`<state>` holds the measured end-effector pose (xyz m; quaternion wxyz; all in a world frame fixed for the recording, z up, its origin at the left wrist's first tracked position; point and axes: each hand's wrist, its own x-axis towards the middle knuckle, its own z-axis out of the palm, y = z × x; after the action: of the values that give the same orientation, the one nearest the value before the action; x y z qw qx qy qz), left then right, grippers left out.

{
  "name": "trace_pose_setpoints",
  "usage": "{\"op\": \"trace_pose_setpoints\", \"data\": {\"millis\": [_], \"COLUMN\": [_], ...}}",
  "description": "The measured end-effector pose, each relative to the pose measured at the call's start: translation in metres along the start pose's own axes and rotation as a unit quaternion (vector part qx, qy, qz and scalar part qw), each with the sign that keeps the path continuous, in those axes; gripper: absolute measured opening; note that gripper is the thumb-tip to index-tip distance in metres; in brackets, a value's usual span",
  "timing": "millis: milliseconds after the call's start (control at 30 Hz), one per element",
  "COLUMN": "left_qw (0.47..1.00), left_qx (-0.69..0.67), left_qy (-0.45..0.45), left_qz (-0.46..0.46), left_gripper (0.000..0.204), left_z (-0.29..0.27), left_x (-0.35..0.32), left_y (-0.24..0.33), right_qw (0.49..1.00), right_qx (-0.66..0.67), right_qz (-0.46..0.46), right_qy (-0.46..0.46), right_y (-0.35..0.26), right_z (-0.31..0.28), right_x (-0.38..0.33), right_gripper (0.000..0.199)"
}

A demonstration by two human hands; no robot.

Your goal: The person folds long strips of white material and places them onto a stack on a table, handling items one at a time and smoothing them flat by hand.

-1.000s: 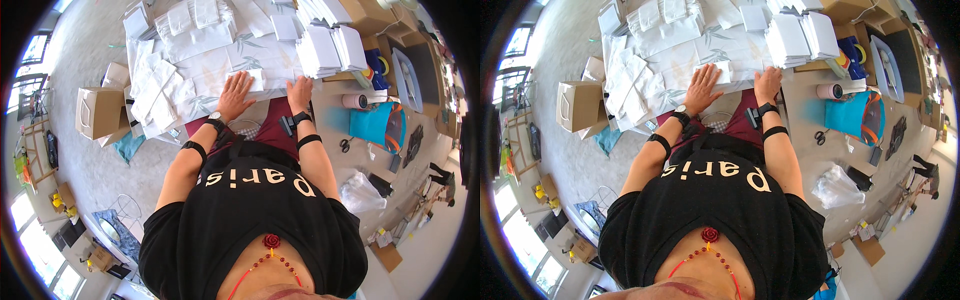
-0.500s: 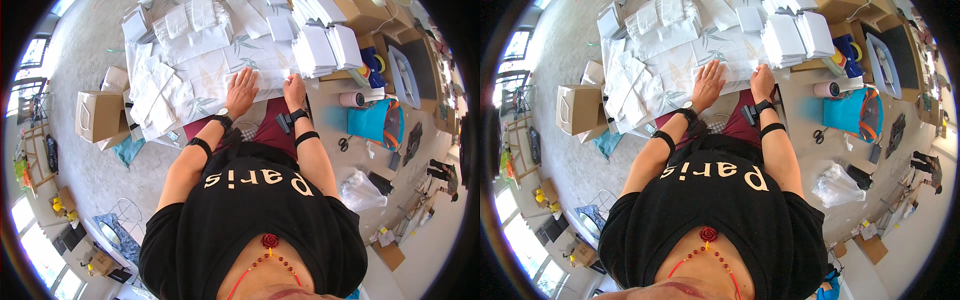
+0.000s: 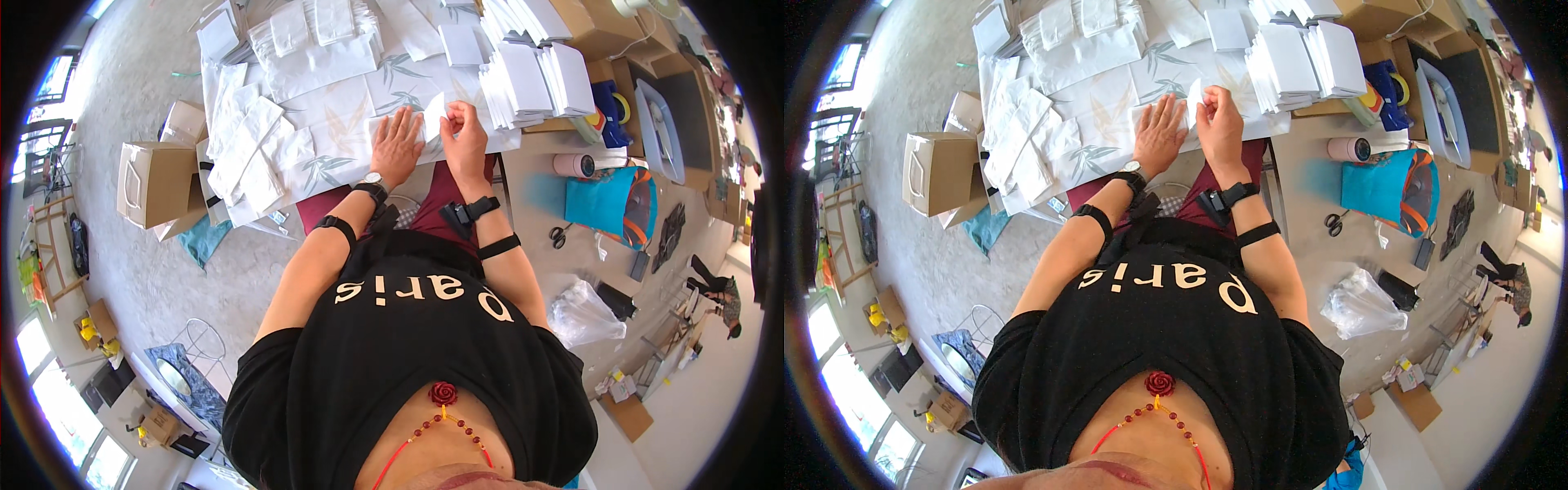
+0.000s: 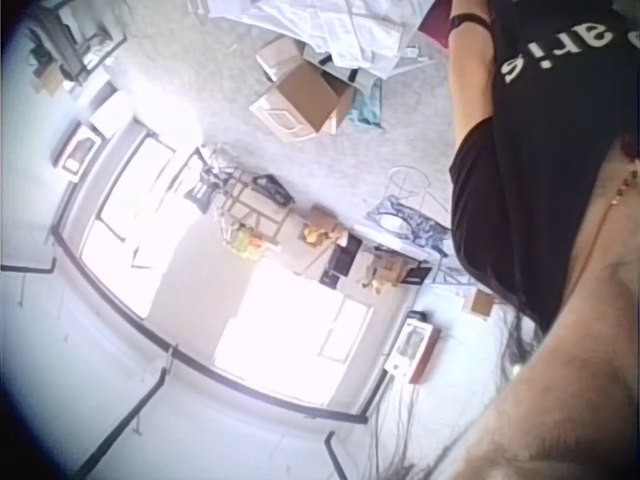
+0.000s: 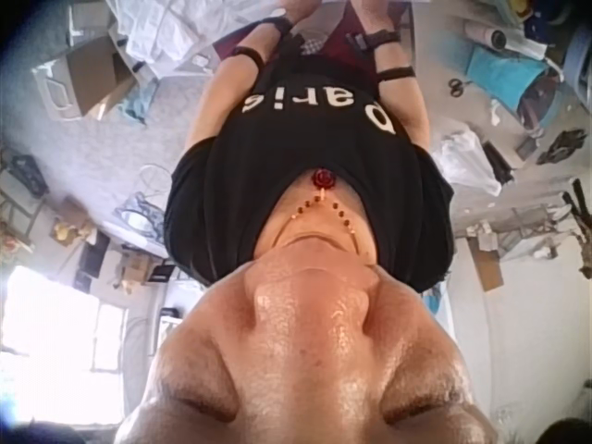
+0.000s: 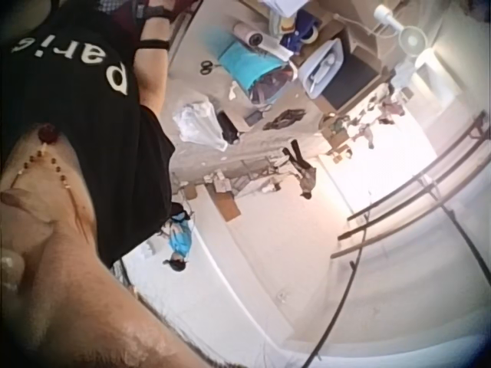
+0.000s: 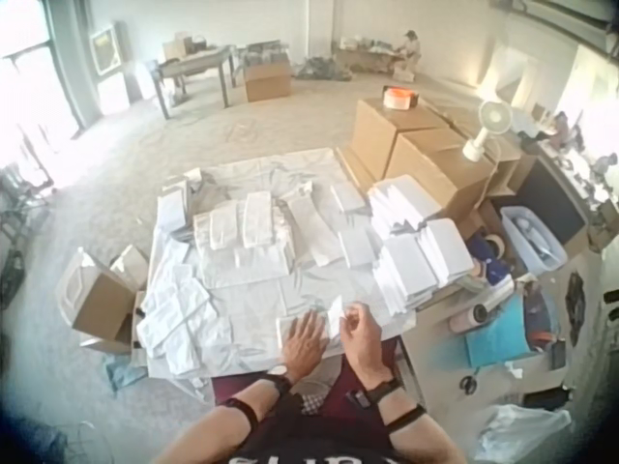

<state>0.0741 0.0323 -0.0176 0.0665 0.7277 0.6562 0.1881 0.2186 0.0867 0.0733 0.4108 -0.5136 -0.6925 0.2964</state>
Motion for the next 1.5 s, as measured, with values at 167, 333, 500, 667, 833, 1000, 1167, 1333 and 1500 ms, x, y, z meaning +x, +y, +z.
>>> {"op": "trace_pose_setpoints", "data": {"millis": [167, 333, 500, 667, 833, 1000, 1167, 1333, 1500], "left_qw": [1.000, 0.984, 0.725, 0.697, 0.794, 0.887, 0.916, 0.921, 0.919], "left_qx": [0.003, -0.166, -0.613, -0.594, -0.476, -0.333, -0.272, -0.258, -0.256], "left_qy": [-0.002, 0.063, 0.101, 0.024, 0.062, 0.080, 0.092, 0.098, 0.086], "left_qz": [-0.003, -0.006, -0.298, -0.400, -0.374, -0.309, -0.281, -0.275, -0.288], "left_gripper": [0.061, 0.050, 0.058, 0.046, 0.029, 0.027, 0.025, 0.026, 0.027], "left_z": [-0.001, -0.007, -0.043, -0.064, -0.029, -0.029, -0.028, -0.025, -0.025], "left_x": [0.001, 0.005, -0.005, 0.002, -0.006, -0.005, -0.005, -0.005, -0.005], "left_y": [0.001, -0.014, -0.018, -0.027, -0.050, -0.052, -0.054, -0.058, -0.060], "right_qw": [0.999, 0.999, 0.994, 0.979, 0.972, 0.996, 0.993, 0.988, 0.984], "right_qx": [0.023, 0.020, 0.030, 0.021, -0.002, -0.030, -0.059, -0.063, -0.080], "right_qz": [-0.008, -0.034, -0.072, -0.149, -0.199, -0.050, -0.076, -0.082, -0.091], "right_qy": [-0.036, -0.036, -0.078, -0.138, -0.127, -0.071, -0.072, -0.111, -0.130], "right_y": [-0.016, -0.013, -0.013, -0.003, 0.011, 0.048, 0.066, 0.069, 0.080], "right_z": [0.014, 0.033, 0.051, 0.066, 0.049, 0.029, 0.032, 0.039, 0.038], "right_x": [-0.009, -0.015, -0.022, -0.031, -0.035, -0.026, -0.012, -0.003, 0.000], "right_gripper": [0.029, 0.025, 0.024, 0.027, 0.028, 0.020, 0.016, 0.019, 0.020]}}
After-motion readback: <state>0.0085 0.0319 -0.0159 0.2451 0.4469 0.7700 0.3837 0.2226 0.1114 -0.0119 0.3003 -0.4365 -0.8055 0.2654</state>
